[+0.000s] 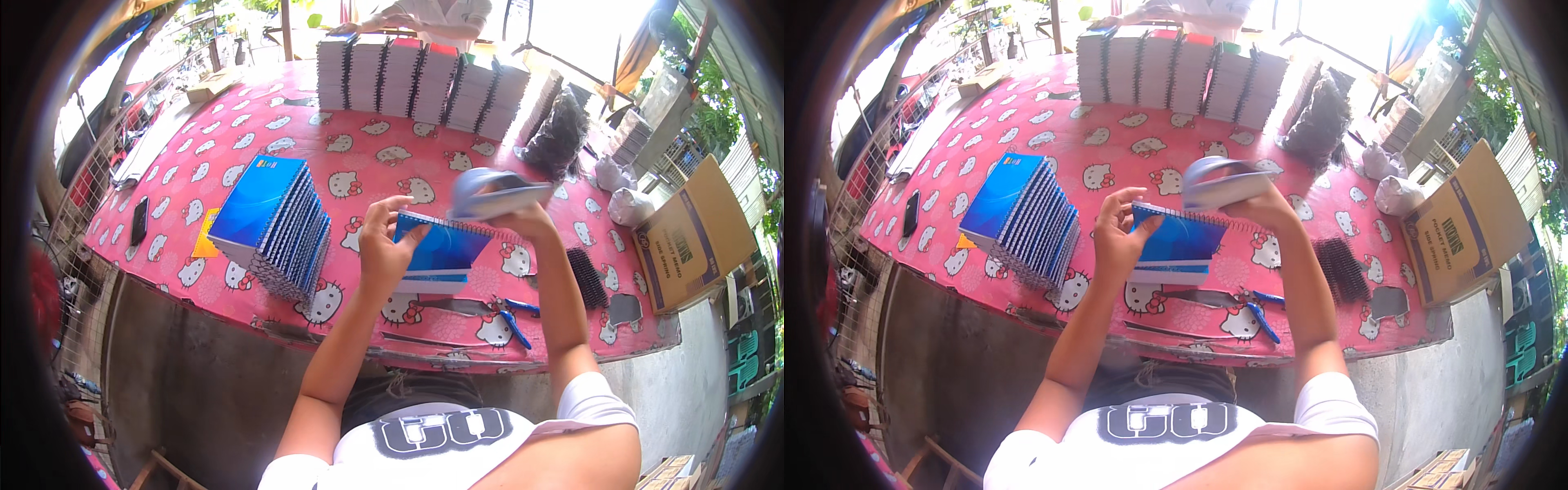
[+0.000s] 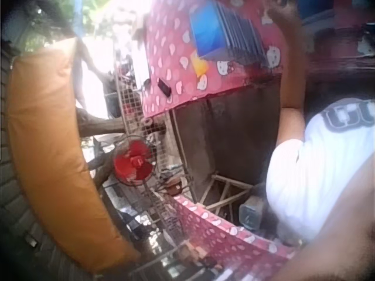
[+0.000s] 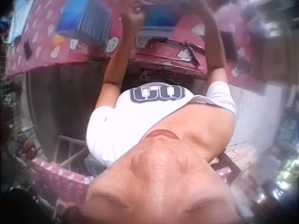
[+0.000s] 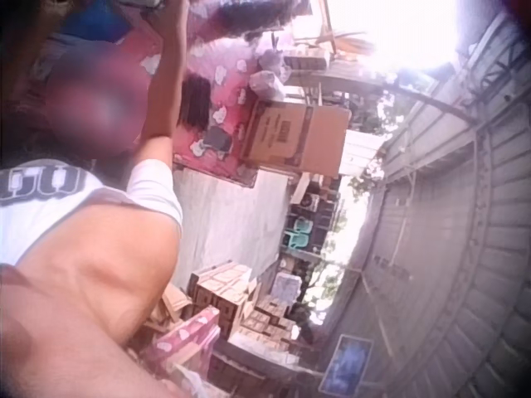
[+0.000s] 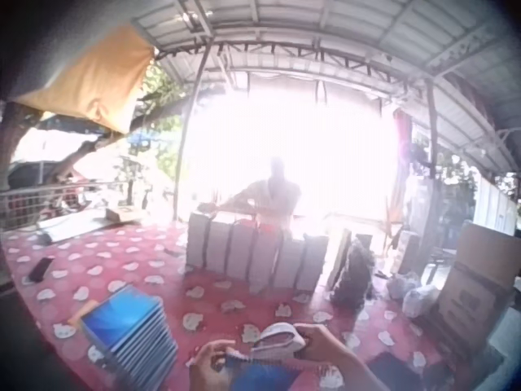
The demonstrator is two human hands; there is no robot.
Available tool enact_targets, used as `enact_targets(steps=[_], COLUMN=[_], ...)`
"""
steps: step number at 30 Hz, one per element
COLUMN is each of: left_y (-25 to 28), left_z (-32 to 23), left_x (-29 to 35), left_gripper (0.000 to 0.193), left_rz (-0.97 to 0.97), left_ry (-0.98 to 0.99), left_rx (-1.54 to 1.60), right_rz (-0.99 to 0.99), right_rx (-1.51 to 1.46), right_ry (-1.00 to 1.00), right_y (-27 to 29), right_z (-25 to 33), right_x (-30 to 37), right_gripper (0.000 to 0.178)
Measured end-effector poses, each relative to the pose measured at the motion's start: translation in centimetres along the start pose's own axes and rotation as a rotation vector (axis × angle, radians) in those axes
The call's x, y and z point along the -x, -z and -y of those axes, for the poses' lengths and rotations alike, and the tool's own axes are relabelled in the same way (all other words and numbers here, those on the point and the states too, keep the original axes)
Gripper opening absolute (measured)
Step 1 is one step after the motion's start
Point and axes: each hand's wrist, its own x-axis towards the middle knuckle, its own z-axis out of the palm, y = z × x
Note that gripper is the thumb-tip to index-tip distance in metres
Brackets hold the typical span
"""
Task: The person assembles notebooks by threading a spiral wire through pre-punched holes and then uses shears to trim the excess wire.
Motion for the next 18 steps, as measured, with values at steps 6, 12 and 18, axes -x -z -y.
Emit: enact_targets(steps=[6, 12, 18], left_y=[1.7, 2.6, 1.4], left_z=[1.0, 0.0, 0.0], left_x=[-0.1, 0.3, -0.4], left_gripper=[0.035, 0.033, 0.022], left_rz=[0.01, 0.079, 0.177], left_ry=[0.09, 0.051, 0.113], left_rx=[0.145, 0.18, 0.341], right_rz=[0.081, -0.176, -0.196], right_rx=[-0.187, 0.54, 0.929], right_ry=[-0.039, -0.151, -0.617], right_y=[-1.2, -2.1, 0.1], right_z=[0.6, 2.0, -6.8], right_x=[-0.8, 1.1, 8.3], right_gripper=[0.046, 0.042, 0.055])
